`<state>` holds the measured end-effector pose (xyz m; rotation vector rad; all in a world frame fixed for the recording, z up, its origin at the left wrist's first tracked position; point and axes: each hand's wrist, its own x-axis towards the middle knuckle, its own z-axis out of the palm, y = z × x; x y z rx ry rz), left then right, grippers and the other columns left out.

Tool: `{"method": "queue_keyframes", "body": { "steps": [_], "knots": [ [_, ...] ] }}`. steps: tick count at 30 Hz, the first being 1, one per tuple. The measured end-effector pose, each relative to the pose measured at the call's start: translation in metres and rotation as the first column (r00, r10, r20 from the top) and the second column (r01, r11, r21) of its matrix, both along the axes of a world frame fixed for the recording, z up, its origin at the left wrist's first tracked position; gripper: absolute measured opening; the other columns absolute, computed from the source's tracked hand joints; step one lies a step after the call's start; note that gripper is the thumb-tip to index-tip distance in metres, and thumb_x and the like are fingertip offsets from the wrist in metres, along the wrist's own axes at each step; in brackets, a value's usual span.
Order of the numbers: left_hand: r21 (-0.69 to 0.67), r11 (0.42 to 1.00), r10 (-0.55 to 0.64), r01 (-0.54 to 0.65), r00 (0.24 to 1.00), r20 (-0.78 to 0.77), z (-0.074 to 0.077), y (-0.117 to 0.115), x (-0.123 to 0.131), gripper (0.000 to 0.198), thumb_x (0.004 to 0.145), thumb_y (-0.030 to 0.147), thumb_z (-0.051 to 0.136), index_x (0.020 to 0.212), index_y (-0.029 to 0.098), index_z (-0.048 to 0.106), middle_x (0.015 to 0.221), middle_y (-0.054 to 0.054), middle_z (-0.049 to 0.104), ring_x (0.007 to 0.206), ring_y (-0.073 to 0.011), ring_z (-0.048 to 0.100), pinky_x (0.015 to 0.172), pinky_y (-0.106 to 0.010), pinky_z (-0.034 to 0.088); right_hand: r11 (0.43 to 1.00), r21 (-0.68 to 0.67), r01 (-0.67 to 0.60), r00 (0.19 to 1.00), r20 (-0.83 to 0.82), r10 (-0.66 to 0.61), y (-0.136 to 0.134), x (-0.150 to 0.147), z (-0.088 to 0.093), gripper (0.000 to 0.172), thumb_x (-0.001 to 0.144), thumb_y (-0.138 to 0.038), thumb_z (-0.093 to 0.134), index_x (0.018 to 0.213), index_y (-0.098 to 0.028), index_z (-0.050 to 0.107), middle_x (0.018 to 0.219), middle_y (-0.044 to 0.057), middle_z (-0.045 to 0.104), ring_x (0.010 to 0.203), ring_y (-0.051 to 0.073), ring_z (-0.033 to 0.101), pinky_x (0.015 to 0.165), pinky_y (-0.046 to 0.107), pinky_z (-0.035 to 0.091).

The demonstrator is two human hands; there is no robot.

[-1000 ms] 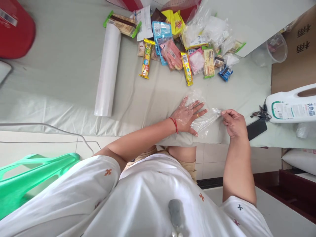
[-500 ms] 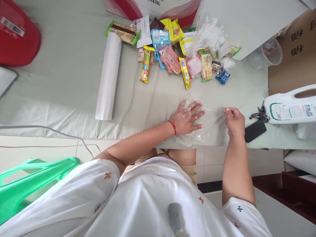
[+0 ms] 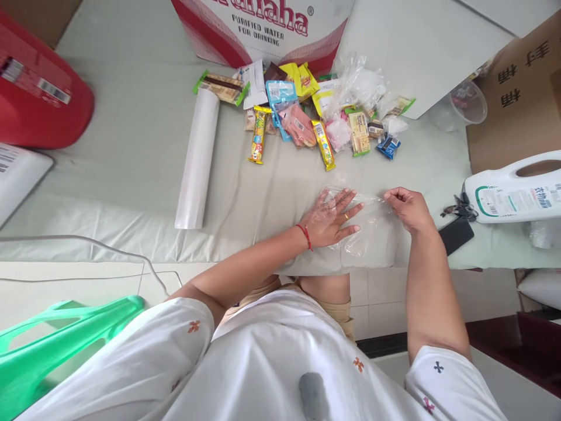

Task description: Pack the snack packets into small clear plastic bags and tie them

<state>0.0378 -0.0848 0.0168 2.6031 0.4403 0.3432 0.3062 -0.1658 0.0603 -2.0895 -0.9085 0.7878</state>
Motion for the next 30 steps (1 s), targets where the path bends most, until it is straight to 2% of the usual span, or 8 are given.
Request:
{"method": "queue_keyframes", "body": {
  "steps": [3,8,12,16,22,26,28,30],
  "knots": [
    [-0.059,0.995,0.09,-0.086,0.994,0.061,-0.005,0.004,0.0,0.063,0.111,0.052,0.034,0.163,0.018,0.043,0.176,-0.016,0.031,0.167,-0.0315,0.022,0.133,-0.061,0.024,0.999,0.003,0.044,0.999,-0.002,-0.044,0.002,0.004,-0.008,0.042,0.068,-0.056,0.082,0.083,-0.019,0.07,0.069,-0.001,0.056,0.062,0.011,0.043,0.058,0.027,0.037],
    [-0.18,0.913,0.387,-0.365,0.916,0.106,-0.014,0.014,0.002,0.052,0.109,0.027,0.03,0.141,0.005,0.064,0.154,-0.02,0.06,0.16,-0.0291,0.039,0.132,-0.054,0.036,0.998,0.029,0.05,0.993,0.106,-0.053,0.005,0.0,-0.02,0.039,0.071,-0.056,0.074,0.081,-0.019,0.069,0.066,-0.001,0.057,0.062,0.012,0.043,0.059,0.027,0.036],
    [-0.059,0.95,0.307,-0.307,0.952,-0.006,-0.009,0.012,0.005,0.061,0.105,0.037,0.043,0.15,-0.003,0.055,0.167,-0.024,0.045,0.164,-0.0332,0.029,0.135,-0.05,0.029,1.0,0.02,-0.003,0.986,0.168,0.0,0.008,-0.004,-0.015,0.035,0.076,-0.053,0.07,0.083,-0.019,0.072,0.068,0.0,0.06,0.063,0.013,0.047,0.061,0.028,0.038],
    [0.008,0.946,0.324,-0.325,0.941,-0.094,-0.003,0.007,0.005,0.074,0.104,0.046,0.047,0.161,-0.001,0.041,0.175,-0.025,0.028,0.166,-0.0353,0.022,0.135,-0.059,0.019,0.999,0.028,-0.042,0.979,0.203,0.035,0.014,0.002,-0.002,0.032,0.08,-0.051,0.071,0.084,-0.019,0.072,0.069,0.001,0.061,0.064,0.014,0.048,0.063,0.029,0.041],
    [0.021,0.962,0.274,-0.273,0.958,-0.089,-0.005,0.006,0.005,0.078,0.103,0.048,0.048,0.165,0.002,0.034,0.177,-0.025,0.021,0.167,-0.0353,0.018,0.133,-0.068,0.013,0.97,-0.02,-0.243,0.923,0.301,0.238,0.032,-0.002,0.009,0.049,0.084,-0.058,0.073,0.117,-0.022,0.077,0.111,0.007,0.073,0.069,0.013,0.052,0.073,0.032,0.047],
    [0.002,0.96,0.281,-0.281,0.96,-0.022,-0.005,0.007,0.002,0.079,0.104,0.049,0.048,0.167,0.005,0.028,0.178,-0.022,0.021,0.168,-0.034,0.017,0.134,-0.066,0.016,0.938,-0.2,-0.284,0.948,0.084,0.305,0.032,-0.009,0.011,0.053,0.068,-0.065,0.086,0.092,-0.019,0.077,0.078,0.003,0.067,0.067,0.014,0.051,0.063,0.029,0.04],
    [-0.029,0.953,0.301,-0.3,0.953,0.029,-0.002,0.008,-0.001,0.07,0.106,0.044,0.046,0.164,0.006,0.033,0.177,-0.022,0.025,0.168,-0.0308,0.018,0.135,-0.059,0.023,0.965,-0.147,-0.215,0.976,0.014,0.219,0.02,-0.011,0.014,0.053,0.066,-0.067,0.086,0.08,-0.018,0.073,0.071,0.001,0.062,0.064,0.012,0.046,0.058,0.027,0.035],
    [-0.052,0.942,0.333,-0.33,0.941,0.065,0.001,0.01,-0.006,0.053,0.108,0.035,0.041,0.152,0.007,0.051,0.174,-0.021,0.033,0.168,-0.0273,0.019,0.135,-0.051,0.027,0.99,-0.078,-0.121,0.991,-0.068,0.116,0.002,-0.013,0.019,0.054,0.063,-0.068,0.088,0.078,-0.019,0.069,0.068,-0.001,0.057,0.059,0.009,0.037,0.053,0.025,0.028]
  ]
}}
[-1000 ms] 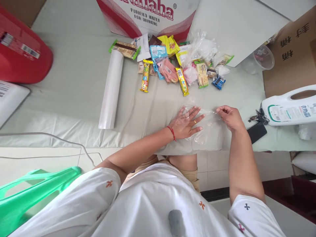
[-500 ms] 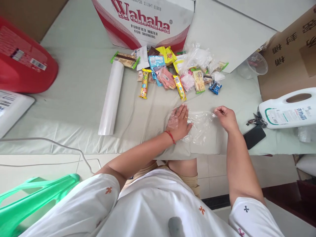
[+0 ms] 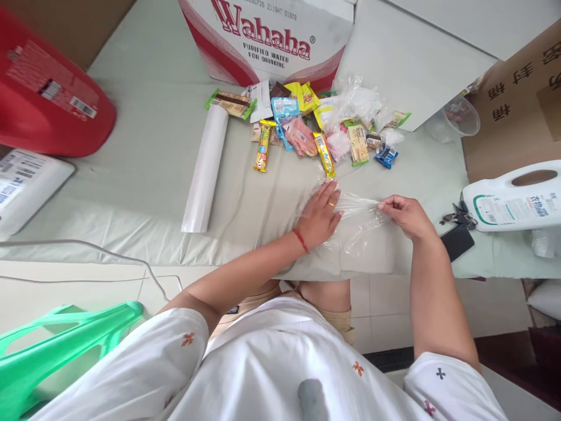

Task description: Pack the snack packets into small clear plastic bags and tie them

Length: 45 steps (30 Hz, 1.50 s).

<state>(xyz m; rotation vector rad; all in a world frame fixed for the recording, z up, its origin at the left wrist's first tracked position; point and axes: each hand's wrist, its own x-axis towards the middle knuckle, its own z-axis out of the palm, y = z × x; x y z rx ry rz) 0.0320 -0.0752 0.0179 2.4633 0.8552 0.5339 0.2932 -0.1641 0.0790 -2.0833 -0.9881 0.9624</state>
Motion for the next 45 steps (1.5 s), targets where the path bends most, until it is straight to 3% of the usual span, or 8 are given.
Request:
{"method": "queue_keyframes", "body": {
  "steps": [3,10,17,20,28,36,41,45],
  "knots": [
    [0.014,1.0,-0.014,0.015,1.0,-0.014,0.002,-0.001,-0.009,0.04,0.109,0.029,0.038,0.127,0.009,0.067,0.167,-0.021,0.045,0.167,-0.026,0.023,0.136,-0.047,0.028,0.996,-0.048,0.07,0.987,-0.144,-0.076,-0.033,-0.005,0.003,0.058,0.058,-0.069,0.091,0.077,-0.021,0.065,0.063,-0.005,0.048,0.054,0.007,0.027,0.049,0.024,0.02],
    [0.13,0.968,-0.191,0.214,0.967,-0.168,-0.005,-0.013,-0.035,0.054,0.107,0.042,0.049,0.147,0.007,0.057,0.171,-0.022,0.039,0.165,-0.0335,0.029,0.133,-0.054,0.029,0.994,-0.091,0.061,0.987,-0.145,-0.073,-0.065,-0.022,-0.013,0.063,0.056,-0.076,0.089,0.076,-0.019,0.069,0.066,-0.002,0.055,0.058,0.009,0.036,0.053,0.025,0.027],
    [0.131,0.972,-0.169,0.193,0.97,-0.174,-0.002,-0.015,-0.041,0.057,0.107,0.045,0.047,0.151,0.009,0.057,0.176,-0.019,0.029,0.167,-0.0353,0.02,0.134,-0.059,0.025,0.95,-0.228,-0.214,0.977,-0.068,0.204,-0.052,0.004,-0.007,0.05,0.07,-0.069,0.083,0.077,-0.02,0.073,0.071,0.001,0.064,0.067,0.014,0.051,0.063,0.027,0.039],
    [0.093,0.97,-0.204,0.225,0.959,-0.194,-0.001,-0.014,-0.039,0.058,0.109,0.043,0.043,0.158,0.014,0.051,0.175,-0.016,0.031,0.166,-0.0334,0.024,0.133,-0.065,0.02,0.966,-0.188,-0.176,0.978,0.08,0.193,-0.038,0.01,0.001,0.047,0.075,-0.068,0.078,0.077,-0.022,0.072,0.073,0.002,0.066,0.067,0.016,0.052,0.063,0.029,0.041],
    [0.104,0.964,-0.227,0.247,0.959,-0.172,-0.001,-0.013,-0.04,0.059,0.109,0.043,0.043,0.163,0.018,0.047,0.176,-0.014,0.03,0.166,-0.0339,0.024,0.132,-0.067,0.02,0.932,-0.143,-0.333,0.923,0.151,0.353,0.03,-0.055,0.006,0.048,0.078,-0.063,0.077,0.095,-0.018,0.079,0.072,0.001,0.066,0.066,0.015,0.052,0.064,0.028,0.041],
    [0.131,0.948,-0.278,0.291,0.955,-0.108,-0.005,-0.011,-0.043,0.064,0.107,0.041,0.048,0.168,0.024,0.037,0.178,-0.012,0.026,0.166,-0.0326,0.024,0.132,-0.064,0.021,0.995,0.003,-0.098,0.994,0.043,0.098,0.049,-0.048,-0.005,0.037,0.073,-0.053,0.075,0.079,-0.017,0.071,0.075,0.001,0.066,0.069,0.013,0.05,0.065,0.026,0.04],
    [0.088,0.955,-0.278,0.282,0.959,-0.061,-0.007,-0.011,-0.042,0.069,0.105,0.039,0.054,0.169,0.027,0.033,0.179,-0.013,0.023,0.167,-0.0337,0.022,0.132,-0.064,0.02,0.95,-0.177,-0.256,0.965,0.011,0.262,0.044,-0.058,-0.002,0.041,0.069,-0.056,0.079,0.076,-0.016,0.074,0.068,0.0,0.064,0.067,0.012,0.049,0.063,0.026,0.038],
    [0.002,0.959,-0.283,0.283,0.957,0.061,-0.009,-0.007,-0.042,0.071,0.105,0.045,0.055,0.169,0.026,0.033,0.179,-0.015,0.021,0.167,-0.0354,0.02,0.133,-0.065,0.019,0.971,-0.139,-0.193,0.981,-0.061,0.187,0.048,-0.062,-0.002,0.037,0.06,-0.046,0.082,0.078,-0.015,0.076,0.07,0.0,0.066,0.067,0.012,0.051,0.063,0.025,0.039]
  ]
}}
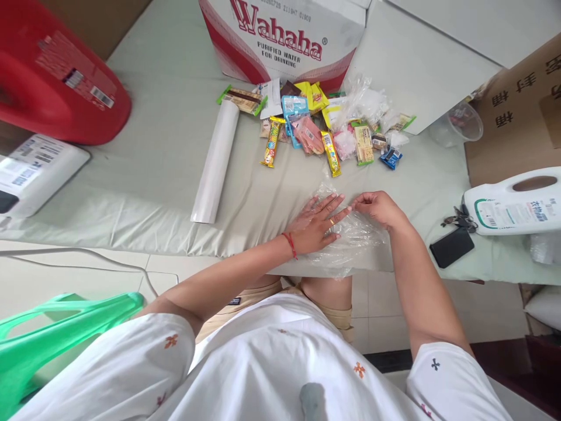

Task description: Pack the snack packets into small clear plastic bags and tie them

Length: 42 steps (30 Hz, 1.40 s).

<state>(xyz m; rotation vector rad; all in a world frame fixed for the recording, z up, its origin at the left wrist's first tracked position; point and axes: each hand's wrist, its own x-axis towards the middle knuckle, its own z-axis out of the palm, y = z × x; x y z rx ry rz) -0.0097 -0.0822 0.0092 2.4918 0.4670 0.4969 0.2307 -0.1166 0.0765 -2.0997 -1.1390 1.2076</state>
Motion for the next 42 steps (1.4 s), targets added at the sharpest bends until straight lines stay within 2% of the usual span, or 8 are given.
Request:
{"method": "queue_keyframes", "body": {
  "steps": [5,12,19,22,27,33,37,42],
  "knots": [
    [-0.317,0.948,0.088,0.021,0.942,0.325,-0.007,0.013,-0.005,0.06,0.11,0.046,0.043,0.164,0.021,0.041,0.176,-0.015,0.031,0.166,-0.0256,0.028,0.136,-0.05,0.026,0.988,0.059,0.145,0.988,-0.056,-0.142,0.001,0.012,-0.004,0.038,0.057,-0.045,0.083,0.077,-0.015,0.071,0.07,0.0,0.063,0.059,0.008,0.041,0.055,0.025,0.031],
    [-0.784,0.62,0.492,0.025,0.766,0.413,-0.022,0.023,-0.007,0.038,0.103,0.045,0.058,0.133,0.021,0.064,0.168,-0.014,0.047,0.159,-0.0271,0.042,0.132,-0.052,0.035,0.943,0.166,0.29,0.954,0.035,-0.299,-0.01,0.028,-0.011,0.041,0.065,-0.053,0.079,0.079,-0.017,0.066,0.071,0.0,0.059,0.058,0.008,0.036,0.052,0.025,0.026],
    [-0.81,0.584,0.492,0.053,0.771,0.405,-0.023,0.022,-0.005,0.039,0.097,0.036,0.066,0.134,0.021,0.065,0.168,-0.013,0.047,0.16,-0.0272,0.041,0.134,-0.052,0.031,0.994,0.109,0.0,0.989,0.146,-0.016,0.014,0.012,0.003,0.052,0.077,-0.068,0.074,0.089,-0.017,0.076,0.086,0.003,0.071,0.076,0.014,0.053,0.067,0.025,0.041],
    [-0.799,0.6,0.495,0.052,0.76,0.421,-0.024,0.022,-0.004,0.038,0.098,0.033,0.064,0.134,0.021,0.065,0.167,-0.013,0.049,0.158,-0.0259,0.043,0.133,-0.05,0.034,0.995,-0.074,-0.068,0.996,0.048,0.071,0.028,0.007,0.007,0.052,0.067,-0.066,0.084,0.073,-0.016,0.071,0.07,0.0,0.063,0.065,0.011,0.044,0.058,0.025,0.033],
    [-0.692,0.712,0.542,-0.122,0.722,0.43,-0.019,0.021,-0.007,0.029,0.103,0.025,0.051,0.125,0.02,0.069,0.154,-0.013,0.063,0.145,-0.0225,0.06,0.124,-0.046,0.047,0.992,-0.04,0.12,0.986,-0.113,-0.124,0.017,0.007,0.008,0.05,0.052,-0.052,0.093,0.076,-0.017,0.067,0.065,-0.004,0.056,0.055,0.007,0.036,0.05,0.024,0.024],
    [-0.369,0.906,0.345,-0.208,0.868,0.358,-0.018,0.016,-0.006,0.034,0.097,0.009,0.044,0.112,0.017,0.074,0.133,-0.011,0.077,0.135,-0.0212,0.068,0.119,-0.047,0.054,0.975,-0.037,0.22,0.965,-0.14,-0.223,-0.038,0.0,-0.005,0.049,0.055,-0.055,0.087,0.079,-0.018,0.065,0.066,-0.005,0.053,0.054,0.006,0.034,0.049,0.023,0.023],
    [-0.226,0.955,0.231,-0.194,0.961,0.151,-0.018,0.017,0.003,0.037,0.097,0.011,0.048,0.124,0.011,0.073,0.142,-0.015,0.071,0.144,-0.0264,0.06,0.124,-0.052,0.05,0.972,0.033,0.233,0.972,0.003,-0.233,-0.045,0.004,-0.015,0.045,0.063,-0.059,0.078,0.079,-0.018,0.065,0.067,-0.002,0.058,0.055,0.009,0.037,0.051,0.024,0.027],
    [-0.12,0.983,0.145,-0.142,0.989,0.021,-0.013,0.017,0.007,0.045,0.096,0.007,0.045,0.134,0.004,0.068,0.155,-0.021,0.06,0.154,-0.0286,0.049,0.13,-0.053,0.041,0.969,0.231,0.087,0.939,0.304,-0.157,-0.008,0.004,-0.008,0.043,0.08,-0.06,0.067,0.079,-0.018,0.072,0.071,0.002,0.063,0.07,0.015,0.051,0.064,0.027,0.038]
  ]
}}
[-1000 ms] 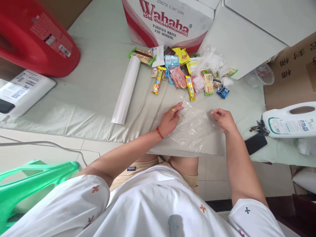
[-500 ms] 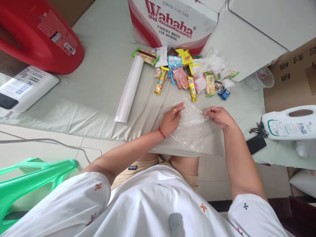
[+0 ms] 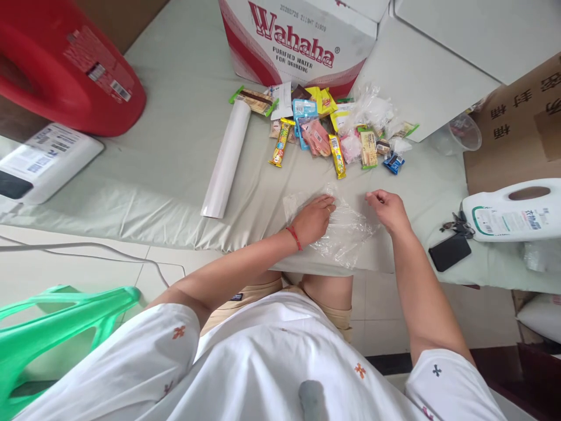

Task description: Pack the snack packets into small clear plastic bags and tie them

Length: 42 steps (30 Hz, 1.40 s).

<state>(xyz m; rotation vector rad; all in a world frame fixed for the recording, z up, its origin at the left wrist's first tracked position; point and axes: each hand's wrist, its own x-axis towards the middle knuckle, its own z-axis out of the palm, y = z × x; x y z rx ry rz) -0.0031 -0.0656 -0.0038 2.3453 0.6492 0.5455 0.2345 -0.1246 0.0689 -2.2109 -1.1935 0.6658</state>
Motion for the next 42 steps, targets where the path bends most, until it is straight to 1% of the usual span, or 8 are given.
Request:
{"method": "queue_keyframes", "body": {
  "steps": [6,17,21,26,29,32,35,42],
  "knots": [
    [0.033,0.999,0.012,-0.013,1.0,0.027,-0.002,-0.001,-0.002,0.045,0.097,0.009,0.046,0.137,0.008,0.067,0.159,-0.019,0.057,0.155,-0.0274,0.048,0.129,-0.053,0.042,0.954,-0.14,-0.267,0.956,-0.165,0.244,0.047,-0.021,-0.001,0.035,0.072,-0.047,0.077,0.084,-0.015,0.079,0.069,0.0,0.064,0.068,0.013,0.05,0.064,0.026,0.038],
    [0.143,0.976,-0.18,0.163,0.977,0.116,0.002,-0.014,-0.005,0.049,0.105,0.011,0.038,0.146,0.02,0.063,0.165,-0.01,0.051,0.163,-0.0205,0.034,0.136,-0.054,0.031,0.992,0.022,-0.128,0.977,-0.169,0.13,0.091,0.004,-0.023,0.024,0.074,-0.038,0.072,0.081,-0.015,0.071,0.07,0.0,0.06,0.065,0.012,0.044,0.064,0.027,0.037],
    [0.123,0.986,0.117,-0.11,0.992,-0.046,0.015,-0.02,-0.007,0.049,0.107,0.031,0.047,0.153,0.02,0.058,0.167,-0.017,0.047,0.163,-0.0361,0.032,0.131,-0.078,0.004,0.995,0.097,0.006,0.997,-0.079,0.002,0.094,0.018,-0.029,0.034,0.087,-0.048,0.067,0.093,-0.015,0.07,0.075,0.003,0.061,0.066,0.014,0.048,0.065,0.029,0.043],
    [0.059,0.977,0.21,-0.203,0.966,-0.151,0.021,-0.026,-0.011,0.061,0.106,0.047,0.047,0.161,0.019,0.047,0.173,-0.021,0.034,0.161,-0.0454,0.03,0.123,-0.085,0.002,0.956,0.28,-0.089,0.944,0.329,-0.008,0.035,0.006,0.007,0.044,0.101,-0.05,0.053,0.121,-0.015,0.07,0.123,0.017,0.067,0.083,0.02,0.064,0.088,0.04,0.055],
    [0.05,0.971,0.237,-0.232,0.961,-0.14,0.037,-0.027,-0.026,0.058,0.106,0.049,0.045,0.155,0.019,0.053,0.174,-0.021,0.033,0.16,-0.048,0.03,0.121,-0.085,0.007,0.923,0.2,-0.328,0.861,0.467,0.205,-0.03,-0.03,0.018,0.044,0.108,-0.048,0.044,0.127,-0.019,0.072,0.127,0.018,0.07,0.113,0.028,0.067,0.105,0.045,0.053],
    [0.119,0.951,0.291,-0.284,0.956,-0.042,0.065,-0.018,-0.034,0.052,0.108,0.048,0.04,0.134,0.014,0.069,0.166,-0.023,0.045,0.158,-0.0462,0.033,0.124,-0.075,0.019,0.826,0.064,-0.56,0.771,0.404,0.492,-0.089,-0.069,0.003,0.051,0.108,-0.048,0.048,0.149,-0.021,0.062,0.153,0.015,0.061,0.144,0.031,0.055,0.122,0.052,0.044],
    [0.192,0.972,0.14,-0.135,0.99,-0.012,0.084,0.0,-0.017,0.053,0.111,0.042,0.032,0.116,0.013,0.075,0.14,-0.021,0.069,0.146,-0.0374,0.052,0.122,-0.061,0.033,0.781,-0.017,-0.625,0.726,0.356,0.588,-0.127,-0.095,-0.021,0.06,0.109,-0.046,0.047,0.164,-0.023,0.047,0.166,0.012,0.048,0.158,0.032,0.04,0.129,0.059,0.038],
    [0.114,0.993,0.0,0.025,0.977,-0.214,0.029,0.028,0.009,0.051,0.107,0.039,0.041,0.151,0.021,0.06,0.167,-0.014,0.049,0.156,-0.0333,0.043,0.131,-0.071,0.003,0.741,-0.06,-0.669,0.678,0.359,0.641,-0.19,-0.099,-0.038,0.068,0.109,-0.043,0.049,0.172,-0.031,0.027,0.17,0.006,0.04,0.159,0.029,0.041,0.127,0.058,0.044]
  ]
}}
